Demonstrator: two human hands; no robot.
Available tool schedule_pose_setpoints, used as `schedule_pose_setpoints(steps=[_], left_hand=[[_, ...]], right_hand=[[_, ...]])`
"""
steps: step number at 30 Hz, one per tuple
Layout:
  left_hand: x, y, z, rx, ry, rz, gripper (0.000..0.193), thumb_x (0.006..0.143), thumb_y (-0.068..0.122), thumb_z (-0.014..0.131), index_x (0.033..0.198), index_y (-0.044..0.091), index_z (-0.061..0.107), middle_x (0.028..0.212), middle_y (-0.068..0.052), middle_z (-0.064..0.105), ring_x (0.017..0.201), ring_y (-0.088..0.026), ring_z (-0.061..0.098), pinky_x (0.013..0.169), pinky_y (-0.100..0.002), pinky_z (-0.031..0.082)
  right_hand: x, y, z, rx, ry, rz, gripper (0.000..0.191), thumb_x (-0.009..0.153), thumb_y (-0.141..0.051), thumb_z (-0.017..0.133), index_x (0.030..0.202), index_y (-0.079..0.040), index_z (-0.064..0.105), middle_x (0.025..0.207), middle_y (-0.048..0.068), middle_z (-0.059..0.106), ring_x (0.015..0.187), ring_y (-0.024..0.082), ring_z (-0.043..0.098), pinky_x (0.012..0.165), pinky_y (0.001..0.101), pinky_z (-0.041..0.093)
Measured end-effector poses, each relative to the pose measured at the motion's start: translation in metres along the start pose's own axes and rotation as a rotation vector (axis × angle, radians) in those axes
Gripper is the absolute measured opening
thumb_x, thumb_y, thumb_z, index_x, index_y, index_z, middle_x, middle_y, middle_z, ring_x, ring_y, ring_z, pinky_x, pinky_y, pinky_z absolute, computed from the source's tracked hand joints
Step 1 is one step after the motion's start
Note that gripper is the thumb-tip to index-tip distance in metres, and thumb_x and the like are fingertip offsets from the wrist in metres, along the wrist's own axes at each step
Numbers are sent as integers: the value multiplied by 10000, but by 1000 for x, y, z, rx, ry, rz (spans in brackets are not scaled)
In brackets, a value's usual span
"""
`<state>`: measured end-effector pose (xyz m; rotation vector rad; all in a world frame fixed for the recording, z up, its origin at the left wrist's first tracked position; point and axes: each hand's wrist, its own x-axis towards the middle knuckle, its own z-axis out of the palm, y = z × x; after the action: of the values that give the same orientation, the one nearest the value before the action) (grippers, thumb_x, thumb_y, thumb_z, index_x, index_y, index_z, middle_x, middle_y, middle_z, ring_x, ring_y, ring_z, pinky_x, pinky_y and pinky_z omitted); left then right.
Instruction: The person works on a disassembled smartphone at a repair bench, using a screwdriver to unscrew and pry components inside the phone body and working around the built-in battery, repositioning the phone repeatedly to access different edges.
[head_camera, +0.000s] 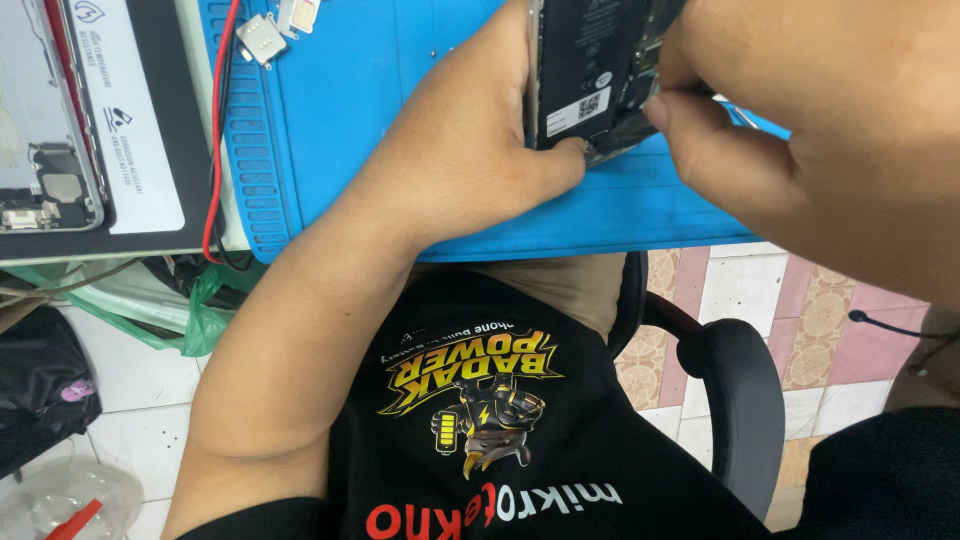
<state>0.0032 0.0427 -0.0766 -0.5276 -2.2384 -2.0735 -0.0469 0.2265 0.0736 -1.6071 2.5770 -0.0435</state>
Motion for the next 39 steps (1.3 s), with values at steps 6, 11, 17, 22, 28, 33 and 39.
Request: schedule_pose_setpoints(steps=[6,11,17,22,28,33,39], left_hand=[[-1,0,1,-7,6,-8,648,867,32,786,1412,22,435,1252,-153,701,1213,-269,718,1025,-353,570],[0,0,0,-9,6,0,651,868,36,785,1412,23,429,1255,-153,697,1214,-272,717,1023,-352,571],[0,0,-1,11,5,-3,637,862,37,783,1399,24,441,1238,-153,706,1199,-273,724,1009,-353,575],[1,0,0,15,12,-9,642,856,41,784,1399,23,441,1226,-152,706,1178,-269,728,996,-352,576],[1,-1,0,-14,6,-35,630,863,46,776,1400,22,446,1226,-145,712,1170,-259,736,997,-348,579],[1,-1,-1,43,9,-17,608,851,54,793,1360,12,463,1177,-138,720,1125,-251,739,960,-345,579],[0,3,0,31,2,-67,601,847,64,782,1356,7,468,1137,-119,728,1074,-223,755,934,-335,591]], right_hand=[[0,0,1,-20,3,13,96,865,-47,774,912,25,732,721,125,642,563,218,609,498,328,442],[1,2,0,-19,-14,6,97,859,-49,778,906,19,727,720,123,639,563,211,609,495,322,442],[0,2,2,-23,4,0,105,855,-52,787,902,20,725,714,121,637,555,208,602,489,321,438],[-1,3,3,-36,-3,14,120,867,-71,792,925,15,732,710,111,633,524,198,577,475,321,422],[-5,2,4,-47,38,-1,111,878,-54,799,927,13,725,712,105,619,591,210,604,541,334,454],[-6,-3,3,-41,19,80,103,883,-63,805,943,-3,748,675,91,608,562,195,600,523,331,452],[-2,-8,-4,8,61,18,166,816,0,844,926,41,726,742,146,645,648,270,649,561,370,480]])
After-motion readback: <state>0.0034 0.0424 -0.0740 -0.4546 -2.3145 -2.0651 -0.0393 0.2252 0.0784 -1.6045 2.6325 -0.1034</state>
